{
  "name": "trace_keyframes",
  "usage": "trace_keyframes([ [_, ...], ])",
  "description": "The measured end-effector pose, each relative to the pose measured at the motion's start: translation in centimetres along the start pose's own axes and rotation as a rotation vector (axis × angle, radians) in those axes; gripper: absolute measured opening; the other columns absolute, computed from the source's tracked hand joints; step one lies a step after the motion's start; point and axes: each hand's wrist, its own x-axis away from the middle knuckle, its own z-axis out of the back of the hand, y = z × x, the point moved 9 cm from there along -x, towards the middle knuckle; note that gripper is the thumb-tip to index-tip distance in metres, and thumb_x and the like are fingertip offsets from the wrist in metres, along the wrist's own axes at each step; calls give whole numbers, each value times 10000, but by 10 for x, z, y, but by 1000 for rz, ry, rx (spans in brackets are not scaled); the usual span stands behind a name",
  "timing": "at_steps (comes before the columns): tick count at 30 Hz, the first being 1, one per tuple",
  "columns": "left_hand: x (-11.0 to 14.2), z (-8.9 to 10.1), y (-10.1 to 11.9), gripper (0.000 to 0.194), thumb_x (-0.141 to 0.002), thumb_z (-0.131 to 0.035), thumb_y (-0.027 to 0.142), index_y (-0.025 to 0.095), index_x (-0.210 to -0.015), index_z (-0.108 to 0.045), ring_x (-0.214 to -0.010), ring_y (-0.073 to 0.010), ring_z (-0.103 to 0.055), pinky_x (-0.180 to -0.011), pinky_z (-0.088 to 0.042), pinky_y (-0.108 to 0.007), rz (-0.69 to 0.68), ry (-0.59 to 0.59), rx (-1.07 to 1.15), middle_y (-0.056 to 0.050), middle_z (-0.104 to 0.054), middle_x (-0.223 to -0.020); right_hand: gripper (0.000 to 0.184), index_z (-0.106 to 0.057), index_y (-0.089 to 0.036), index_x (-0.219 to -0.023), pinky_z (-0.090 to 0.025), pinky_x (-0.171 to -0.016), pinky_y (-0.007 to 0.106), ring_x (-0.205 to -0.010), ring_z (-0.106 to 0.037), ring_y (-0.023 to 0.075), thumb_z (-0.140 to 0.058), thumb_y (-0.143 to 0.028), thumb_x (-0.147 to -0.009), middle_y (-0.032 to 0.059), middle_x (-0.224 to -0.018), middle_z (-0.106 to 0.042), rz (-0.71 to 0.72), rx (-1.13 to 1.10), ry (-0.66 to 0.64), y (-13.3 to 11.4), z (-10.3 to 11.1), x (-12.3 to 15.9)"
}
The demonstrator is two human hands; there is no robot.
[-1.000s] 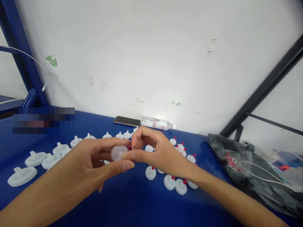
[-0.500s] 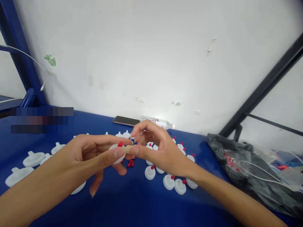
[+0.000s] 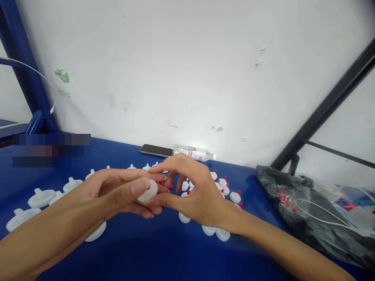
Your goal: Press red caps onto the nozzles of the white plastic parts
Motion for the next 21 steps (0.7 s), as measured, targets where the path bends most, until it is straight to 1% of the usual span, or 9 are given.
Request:
trace_keyframes([
  [3, 0, -2, -12, 539, -951, -844, 804, 392, -1283, -947, -1009, -301, -931, -868, -771, -326, 51, -81, 126, -51, -961, -1105, 214, -861, -259, -1198, -717, -901, 375, -942, -792, 200, -967, -323, -1024, 59, -1196, -857, -2, 31, -2, -3, -3, 3],
  [6, 2, -1, -14, 458, -948, -896, 728, 408, -1271, -948, -971, -253, -922, -849, -746, -270, 56, -91, 142, -24, -960, -1069, 183, -870, -268, -1165, -724, -919, 360, -1005, -813, 204, -974, -335, -1029, 64, -1227, -835, 28, 60, 10, -7, -5, 7],
  [9, 3, -2, -9, 414, -906, -932, 699, 406, -1195, -970, -930, -242, -902, -820, -741, -275, 39, -83, 178, -23, -954, -1058, 161, -885, -262, -1166, -712, -899, 325, -1081, -821, 209, -964, -337, -1048, 78, -1253, -826, 107, 96, 25, -16, -5, 9],
  [11, 2, -3, -4, 372, -905, -931, 672, 398, -1152, -981, -884, -239, -883, -804, -743, -298, 16, -95, 191, -26, -942, -998, 154, -891, -256, -1177, -701, -866, 311, -1027, -818, 191, -956, -326, -1057, 79, -1271, -822, 126, 122, 19, -22, -4, 10],
  [13, 1, -6, -2, 334, -924, -918, 656, 393, -1117, -988, -837, -229, -859, -792, -738, -304, 9, -116, 195, -24, -924, -925, 145, -895, -272, -1183, -690, -814, 309, -913, -798, 161, -945, -341, -1066, 69, -1316, -815, 79, 142, -17, -23, -4, 9],
  [15, -1, -9, -2, 329, -935, -909, 664, 390, -1101, -989, -841, -224, -858, -809, -732, -294, 12, -132, 201, -21, -921, -913, 133, -897, -289, -1203, -681, -779, 313, -833, -772, 137, -918, -351, -1087, 63, -1372, -800, 15, 138, -58, -22, -5, 9],
  [17, -1, -13, -2, 344, -940, -910, 670, 397, -1136, -981, -916, -236, -883, -850, -731, -287, 20, -150, 213, -16, -939, -994, 168, -897, -305, -1240, -684, -790, 323, -839, -767, 137, -919, -361, -1083, 62, -1412, -781, -31, 127, -93, -22, -8, 10],
  [19, 1, -21, 0, 414, -924, -914, 701, 397, -1202, -964, -986, -262, -900, -881, -744, -310, 25, -182, 219, -16, -950, -1083, 170, -903, -321, -1220, -687, -809, 328, -873, -764, 144, -943, -358, -1059, 55, -1439, -763, -47, 122, -115, -21, -11, 11],
  [21, 3, -24, 0, 531, -910, -887, 772, 397, -1283, -937, -935, -260, -900, -873, -759, -339, 29, -149, 167, -14, -952, -1130, 120, -912, -330, -1155, -688, -820, 334, -884, -757, 145, -956, -359, -1048, 45, -1449, -756, -51, 118, -120, -20, -12, 10],
])
